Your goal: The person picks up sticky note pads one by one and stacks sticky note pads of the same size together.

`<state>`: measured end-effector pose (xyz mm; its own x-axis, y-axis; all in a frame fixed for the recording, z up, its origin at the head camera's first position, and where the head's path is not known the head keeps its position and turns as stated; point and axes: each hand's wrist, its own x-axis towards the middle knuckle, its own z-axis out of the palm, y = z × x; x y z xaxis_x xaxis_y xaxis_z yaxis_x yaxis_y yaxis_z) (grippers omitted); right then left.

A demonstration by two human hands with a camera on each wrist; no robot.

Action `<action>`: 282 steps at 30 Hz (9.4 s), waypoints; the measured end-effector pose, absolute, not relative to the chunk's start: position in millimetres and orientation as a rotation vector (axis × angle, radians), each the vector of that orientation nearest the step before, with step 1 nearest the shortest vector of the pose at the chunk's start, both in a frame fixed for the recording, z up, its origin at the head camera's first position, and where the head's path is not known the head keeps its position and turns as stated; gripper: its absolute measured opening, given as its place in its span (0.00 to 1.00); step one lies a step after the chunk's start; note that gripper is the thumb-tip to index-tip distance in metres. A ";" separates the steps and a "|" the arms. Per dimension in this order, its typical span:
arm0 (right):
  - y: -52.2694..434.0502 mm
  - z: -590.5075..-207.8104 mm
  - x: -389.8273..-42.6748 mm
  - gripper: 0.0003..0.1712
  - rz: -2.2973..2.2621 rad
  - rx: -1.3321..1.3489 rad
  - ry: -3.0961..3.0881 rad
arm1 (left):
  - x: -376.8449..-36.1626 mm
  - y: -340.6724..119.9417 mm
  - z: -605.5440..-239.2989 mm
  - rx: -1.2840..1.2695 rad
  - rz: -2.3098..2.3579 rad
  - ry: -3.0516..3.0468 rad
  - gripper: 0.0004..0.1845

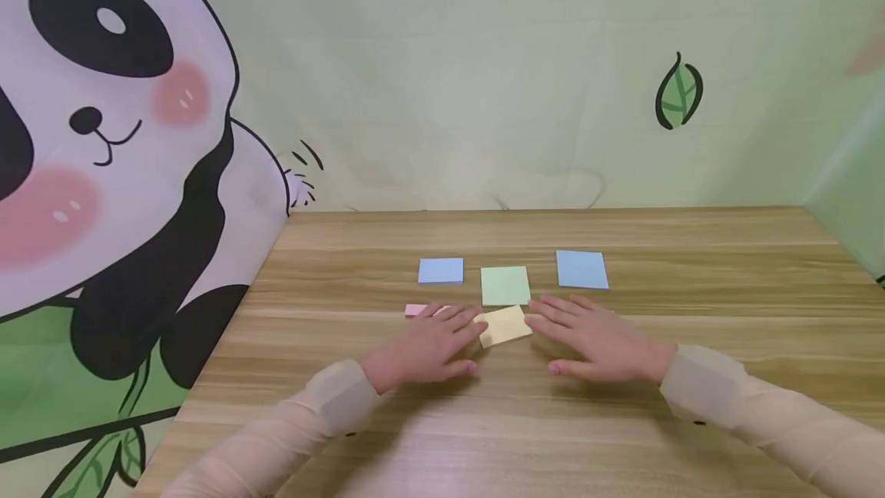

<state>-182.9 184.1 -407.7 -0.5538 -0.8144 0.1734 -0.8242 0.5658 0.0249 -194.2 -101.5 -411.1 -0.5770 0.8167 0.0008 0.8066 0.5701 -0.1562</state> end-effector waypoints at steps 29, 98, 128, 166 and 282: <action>163.3 -394.6 -207.4 0.19 0.080 1.436 -2.477 | -193.0 -87.2 -409.4 -1.324 0.304 -2.531 0.07; 102.8 -414.9 -249.3 0.09 0.133 1.282 -2.819 | -191.5 -42.8 -413.7 -1.029 0.474 -2.870 0.03; 99.8 -406.1 -250.3 0.08 0.318 1.085 -3.250 | -194.8 -42.3 -414.1 -0.934 0.407 -2.980 0.02; 106.6 -412.5 -246.9 0.10 1.095 0.421 -3.416 | -202.8 -57.1 -418.3 -0.315 -1.428 -3.296 0.08; 143.9 -402.4 -226.8 0.14 1.924 -0.058 -2.920 | -199.0 -61.5 -420.4 -0.368 -1.188 -3.045 0.16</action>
